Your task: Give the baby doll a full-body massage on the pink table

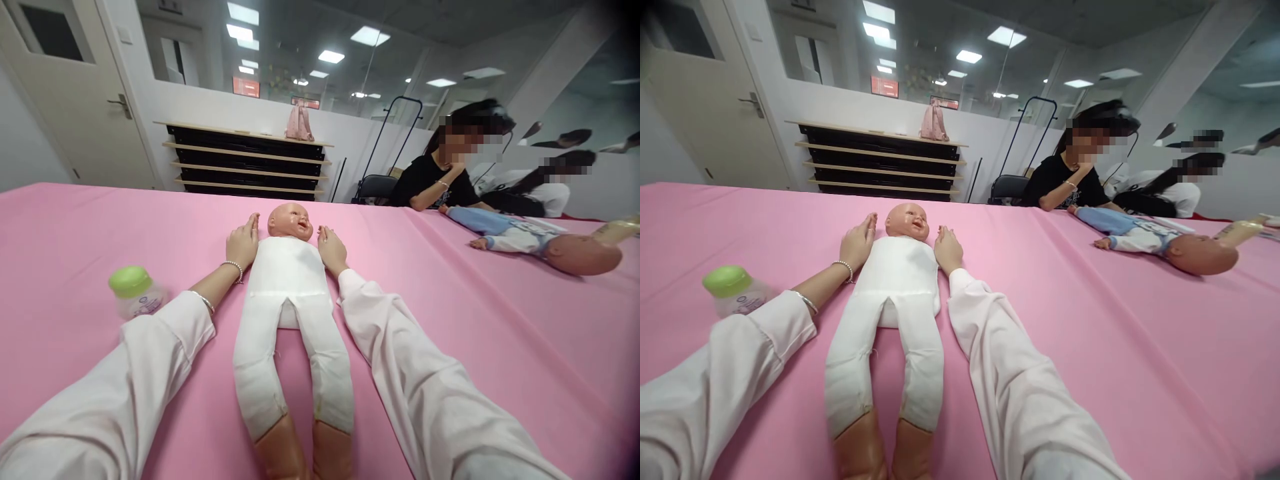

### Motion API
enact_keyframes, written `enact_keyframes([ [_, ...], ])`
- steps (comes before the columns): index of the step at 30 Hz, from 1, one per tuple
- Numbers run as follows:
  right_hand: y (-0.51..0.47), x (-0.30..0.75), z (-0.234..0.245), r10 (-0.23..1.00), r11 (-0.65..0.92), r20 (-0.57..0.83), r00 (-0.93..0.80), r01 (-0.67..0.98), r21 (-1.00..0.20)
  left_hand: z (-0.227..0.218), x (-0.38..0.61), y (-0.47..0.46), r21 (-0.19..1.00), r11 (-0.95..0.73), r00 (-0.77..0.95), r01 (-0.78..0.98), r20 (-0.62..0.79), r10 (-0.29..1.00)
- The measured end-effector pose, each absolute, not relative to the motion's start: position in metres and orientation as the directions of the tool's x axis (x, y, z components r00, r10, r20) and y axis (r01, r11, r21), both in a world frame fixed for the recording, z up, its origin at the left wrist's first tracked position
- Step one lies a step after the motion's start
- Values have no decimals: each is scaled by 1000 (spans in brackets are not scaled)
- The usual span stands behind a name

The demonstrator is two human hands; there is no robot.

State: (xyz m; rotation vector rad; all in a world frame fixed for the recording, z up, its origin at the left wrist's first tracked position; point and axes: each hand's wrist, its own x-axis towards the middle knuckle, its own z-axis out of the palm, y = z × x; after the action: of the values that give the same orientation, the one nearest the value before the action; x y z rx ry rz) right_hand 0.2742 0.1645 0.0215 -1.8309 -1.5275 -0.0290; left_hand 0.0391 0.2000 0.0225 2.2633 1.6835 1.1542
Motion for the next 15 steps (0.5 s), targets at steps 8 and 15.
enact_keyframes([
  [8, 168, 276, 22, 880, -72, 384, 281, 877, -476, 24, 37, 222, 597, -164, 42, 786, 213, 976],
  [15, 166, 275, 25, 888, -81, 365, 281, 874, -478, 19, 35, 222, 690, -172, 12, 703, 230, 973],
])
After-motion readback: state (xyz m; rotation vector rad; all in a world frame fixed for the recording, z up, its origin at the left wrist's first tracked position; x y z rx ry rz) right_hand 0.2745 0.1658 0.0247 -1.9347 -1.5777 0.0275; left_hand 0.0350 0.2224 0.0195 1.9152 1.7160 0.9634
